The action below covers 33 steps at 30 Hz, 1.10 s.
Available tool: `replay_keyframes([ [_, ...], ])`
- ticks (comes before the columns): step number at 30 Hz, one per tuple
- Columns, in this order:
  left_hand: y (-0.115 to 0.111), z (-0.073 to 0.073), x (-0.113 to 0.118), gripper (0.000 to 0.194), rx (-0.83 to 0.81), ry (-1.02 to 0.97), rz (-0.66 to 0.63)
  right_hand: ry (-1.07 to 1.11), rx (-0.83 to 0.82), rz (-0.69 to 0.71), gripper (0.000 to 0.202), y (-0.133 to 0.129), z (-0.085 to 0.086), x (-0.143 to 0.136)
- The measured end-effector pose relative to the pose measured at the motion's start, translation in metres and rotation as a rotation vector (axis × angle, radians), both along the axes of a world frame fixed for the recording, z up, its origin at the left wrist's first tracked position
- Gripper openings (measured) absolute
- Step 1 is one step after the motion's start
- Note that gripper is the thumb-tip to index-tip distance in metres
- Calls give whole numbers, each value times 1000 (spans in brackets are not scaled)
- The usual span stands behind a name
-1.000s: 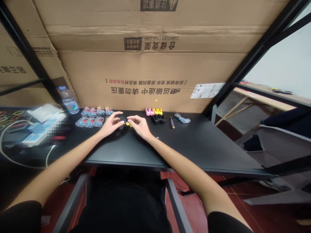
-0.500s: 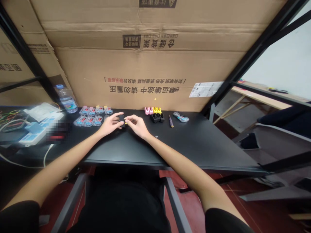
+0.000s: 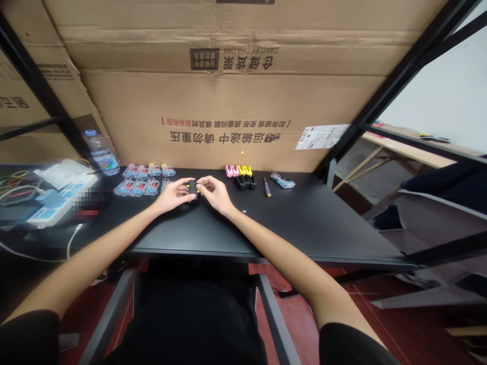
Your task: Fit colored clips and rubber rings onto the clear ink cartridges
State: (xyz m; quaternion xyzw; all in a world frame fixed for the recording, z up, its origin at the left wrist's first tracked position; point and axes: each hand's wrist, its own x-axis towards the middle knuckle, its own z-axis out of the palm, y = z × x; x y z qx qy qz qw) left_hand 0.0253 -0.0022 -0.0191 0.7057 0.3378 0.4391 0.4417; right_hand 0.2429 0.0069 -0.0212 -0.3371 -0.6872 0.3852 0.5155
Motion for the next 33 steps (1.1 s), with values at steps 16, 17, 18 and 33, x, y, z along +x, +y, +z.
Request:
replay_keyframes([
  [16, -3, 1, -2, 66, 10, 14, -45, -19, -27, 96, 41, 0, 1, 0],
  [17, -3, 2, -2, 68, 1, 7, -48, -21, -24, 90, 40, 0, 1, -1],
  [18, -2, 2, -1, 71, -14, -7, -51, -20, -18, 82, 38, 0, 1, -1],
  [33, 6, 11, -8, 52, -204, -169, -74, -243, 310, -38, 26, -2, 7, 7],
])
